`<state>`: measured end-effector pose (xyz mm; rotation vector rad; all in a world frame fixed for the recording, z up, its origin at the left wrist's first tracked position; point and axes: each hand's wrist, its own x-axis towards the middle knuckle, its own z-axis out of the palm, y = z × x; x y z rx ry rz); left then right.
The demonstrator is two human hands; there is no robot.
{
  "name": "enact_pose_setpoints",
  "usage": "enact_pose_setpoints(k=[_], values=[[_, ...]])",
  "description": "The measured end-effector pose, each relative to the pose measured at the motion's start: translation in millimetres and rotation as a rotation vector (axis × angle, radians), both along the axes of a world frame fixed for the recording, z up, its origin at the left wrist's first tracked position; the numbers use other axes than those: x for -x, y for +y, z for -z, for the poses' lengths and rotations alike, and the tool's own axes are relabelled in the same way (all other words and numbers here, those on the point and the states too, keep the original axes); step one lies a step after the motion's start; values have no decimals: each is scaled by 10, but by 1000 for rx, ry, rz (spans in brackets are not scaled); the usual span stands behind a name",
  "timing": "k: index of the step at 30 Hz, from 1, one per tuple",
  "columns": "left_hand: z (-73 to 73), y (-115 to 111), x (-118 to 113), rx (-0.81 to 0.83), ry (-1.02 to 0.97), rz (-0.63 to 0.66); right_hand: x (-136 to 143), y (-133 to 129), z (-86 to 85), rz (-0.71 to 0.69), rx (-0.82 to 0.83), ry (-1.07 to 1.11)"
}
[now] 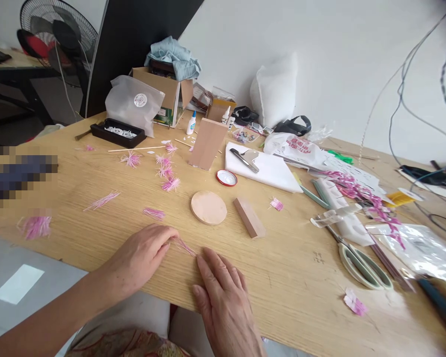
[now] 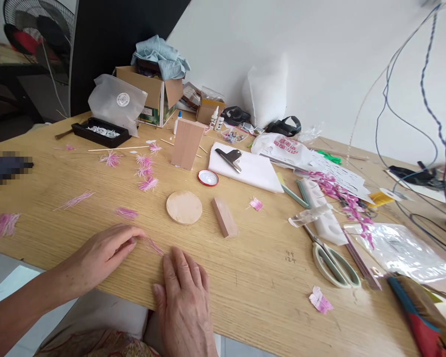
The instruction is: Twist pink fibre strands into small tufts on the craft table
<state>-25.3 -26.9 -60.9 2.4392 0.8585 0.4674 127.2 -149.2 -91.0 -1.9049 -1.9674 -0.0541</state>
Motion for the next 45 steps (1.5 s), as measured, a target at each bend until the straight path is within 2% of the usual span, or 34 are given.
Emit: enact_pose_setpoints(k=[5,13,17,21,29,39,42,45], values=[[-4,8,-19,28,-21,-6,37,45,-29,-3,-21,2],[-7,43,43,13,-41,-76,-75,-17,-29,-17,-39,32],[-33,28,67,5,-43,-98,-75,23,-83,0,-37,175],[-65,-2,81,-38,-112,-98,-22,170,-179,47,-39,272],[-19,9,203,-83,-186,-97,127,532,-327,113,204,40],[56,31,330,-55,-225,-117,202,582,-169,135,127,-218],[34,39,324,-33,-256,-118,181,564,-154,119,120,-139],[0,32,315,63,-276,-140,129,538,-198,96,88,162]])
